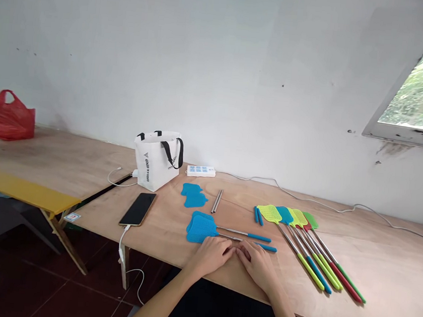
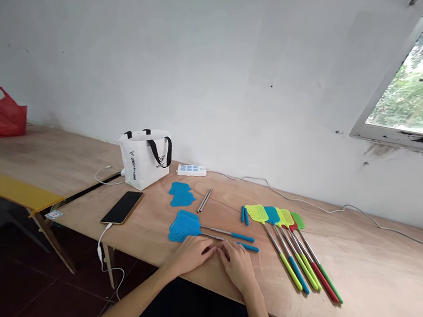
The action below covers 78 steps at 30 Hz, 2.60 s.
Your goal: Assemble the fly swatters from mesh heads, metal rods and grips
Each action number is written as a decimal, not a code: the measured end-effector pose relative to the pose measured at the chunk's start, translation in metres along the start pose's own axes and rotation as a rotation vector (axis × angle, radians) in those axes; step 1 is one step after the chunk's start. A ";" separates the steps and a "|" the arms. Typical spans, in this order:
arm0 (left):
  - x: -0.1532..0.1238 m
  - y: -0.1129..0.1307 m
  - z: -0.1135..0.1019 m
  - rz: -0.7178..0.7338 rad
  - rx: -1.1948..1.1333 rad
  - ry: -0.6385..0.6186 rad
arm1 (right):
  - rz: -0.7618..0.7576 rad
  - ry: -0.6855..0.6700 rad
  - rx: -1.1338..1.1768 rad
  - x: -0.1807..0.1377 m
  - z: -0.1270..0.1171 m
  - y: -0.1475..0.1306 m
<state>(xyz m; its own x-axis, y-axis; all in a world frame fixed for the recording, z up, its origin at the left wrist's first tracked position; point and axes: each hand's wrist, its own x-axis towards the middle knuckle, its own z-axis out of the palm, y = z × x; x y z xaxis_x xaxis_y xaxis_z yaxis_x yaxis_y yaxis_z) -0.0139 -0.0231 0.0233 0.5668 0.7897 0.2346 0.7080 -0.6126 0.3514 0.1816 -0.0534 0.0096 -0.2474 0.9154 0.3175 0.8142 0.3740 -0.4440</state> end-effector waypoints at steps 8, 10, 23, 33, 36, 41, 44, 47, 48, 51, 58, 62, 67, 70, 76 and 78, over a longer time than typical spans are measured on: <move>0.000 -0.001 0.001 0.007 -0.005 0.007 | -0.023 0.023 -0.021 0.000 0.001 0.000; 0.000 -0.001 0.001 0.007 -0.005 0.008 | -0.027 0.024 -0.023 0.000 0.001 0.000; 0.000 -0.002 0.003 0.024 0.009 0.016 | -0.017 0.023 -0.027 0.000 0.003 0.003; -0.001 0.000 0.000 0.015 0.001 0.012 | -0.017 0.014 -0.025 0.000 0.002 0.002; -0.001 0.000 0.000 0.009 0.002 0.008 | -0.013 0.024 -0.037 0.000 0.001 0.001; 0.000 -0.001 0.001 0.014 0.010 0.017 | -0.018 0.027 -0.046 0.000 0.001 0.000; 0.000 -0.002 0.001 0.013 0.010 0.009 | -0.024 0.024 -0.040 0.000 0.002 0.000; 0.000 -0.002 0.001 0.014 0.006 0.004 | -0.033 0.038 -0.045 0.000 0.001 0.000; 0.000 -0.002 0.002 0.013 0.005 0.006 | -0.036 0.043 -0.048 0.000 0.001 0.000; 0.000 -0.002 0.002 0.011 0.004 0.011 | -0.038 0.042 -0.050 0.000 0.001 -0.001; 0.000 -0.002 0.002 0.016 -0.005 0.014 | -0.045 0.078 -0.033 0.000 0.002 0.005; 0.000 -0.001 0.001 0.014 -0.003 0.008 | -0.043 0.176 -0.091 -0.001 0.007 0.012; 0.000 0.000 -0.002 0.006 -0.007 0.004 | -0.042 0.178 -0.149 -0.001 0.012 0.019; 0.000 0.001 -0.003 0.003 -0.013 0.004 | -0.041 0.206 -0.231 -0.002 0.015 0.023; 0.000 0.002 -0.003 0.003 -0.017 0.006 | -0.011 0.262 -0.330 -0.004 0.022 0.027; 0.000 0.001 -0.003 0.000 -0.018 0.002 | -0.031 0.240 -0.309 -0.004 0.021 0.027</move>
<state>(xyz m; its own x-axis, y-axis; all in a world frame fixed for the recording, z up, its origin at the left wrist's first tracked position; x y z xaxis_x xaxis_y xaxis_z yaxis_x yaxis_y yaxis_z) -0.0144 -0.0236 0.0259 0.5664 0.7896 0.2362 0.7001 -0.6122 0.3675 0.1932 -0.0438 -0.0212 -0.1739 0.8300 0.5300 0.9373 0.3045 -0.1695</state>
